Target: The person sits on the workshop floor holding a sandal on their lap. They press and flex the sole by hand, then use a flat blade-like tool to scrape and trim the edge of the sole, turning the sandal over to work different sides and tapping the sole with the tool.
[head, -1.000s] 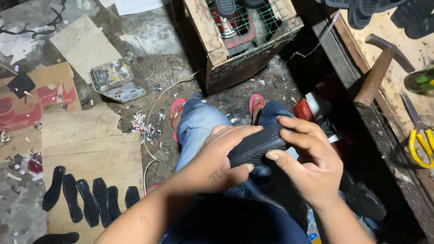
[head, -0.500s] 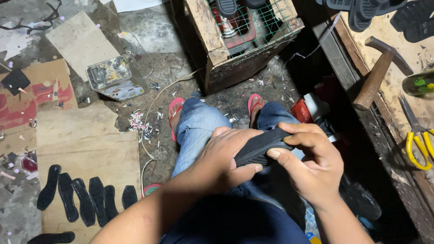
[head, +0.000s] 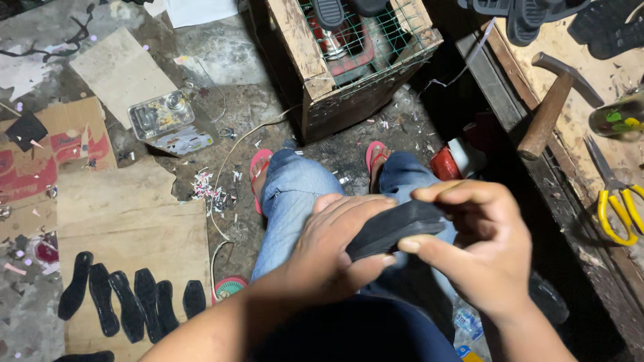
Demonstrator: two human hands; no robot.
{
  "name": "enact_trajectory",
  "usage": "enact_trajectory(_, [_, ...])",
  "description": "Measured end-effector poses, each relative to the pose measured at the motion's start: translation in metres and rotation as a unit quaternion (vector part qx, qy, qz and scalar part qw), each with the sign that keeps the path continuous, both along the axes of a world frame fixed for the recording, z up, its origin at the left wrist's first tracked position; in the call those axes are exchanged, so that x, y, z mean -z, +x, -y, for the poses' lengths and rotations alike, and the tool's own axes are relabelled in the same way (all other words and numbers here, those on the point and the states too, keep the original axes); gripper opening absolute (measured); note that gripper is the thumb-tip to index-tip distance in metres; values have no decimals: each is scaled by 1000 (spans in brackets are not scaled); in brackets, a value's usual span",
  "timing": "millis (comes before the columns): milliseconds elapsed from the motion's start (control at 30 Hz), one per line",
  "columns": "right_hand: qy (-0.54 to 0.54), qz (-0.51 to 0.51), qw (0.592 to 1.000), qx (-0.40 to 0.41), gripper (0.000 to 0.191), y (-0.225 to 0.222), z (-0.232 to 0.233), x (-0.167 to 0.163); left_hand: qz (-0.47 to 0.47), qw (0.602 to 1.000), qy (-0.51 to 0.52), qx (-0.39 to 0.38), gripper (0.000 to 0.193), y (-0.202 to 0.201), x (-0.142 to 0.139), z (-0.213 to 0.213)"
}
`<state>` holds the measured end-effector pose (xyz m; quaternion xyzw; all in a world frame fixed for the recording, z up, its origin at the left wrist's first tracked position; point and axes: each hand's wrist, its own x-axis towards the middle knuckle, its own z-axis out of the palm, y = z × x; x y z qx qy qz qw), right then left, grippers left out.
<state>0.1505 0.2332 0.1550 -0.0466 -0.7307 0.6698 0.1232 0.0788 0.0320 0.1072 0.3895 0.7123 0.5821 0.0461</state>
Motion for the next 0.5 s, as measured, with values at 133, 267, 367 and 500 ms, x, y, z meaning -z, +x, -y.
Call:
enact_trajectory(133, [7, -76, 997, 22, 56, 5, 4, -15, 21, 993, 116, -12, 63, 14, 5, -28])
enact_trajectory(267, [203, -106, 973, 4, 52, 5, -5, -4, 65, 992, 105, -22, 64, 18, 11, -43])
enact_trajectory(367, [227, -74, 971, 18, 47, 10, -11, 10, 61, 994, 89, -6, 69, 18, 10, -40])
enact_trajectory(500, [229, -82, 969, 34, 44, 17, -14, 20, 76, 990, 107, 48, 71, 15, 0, -32])
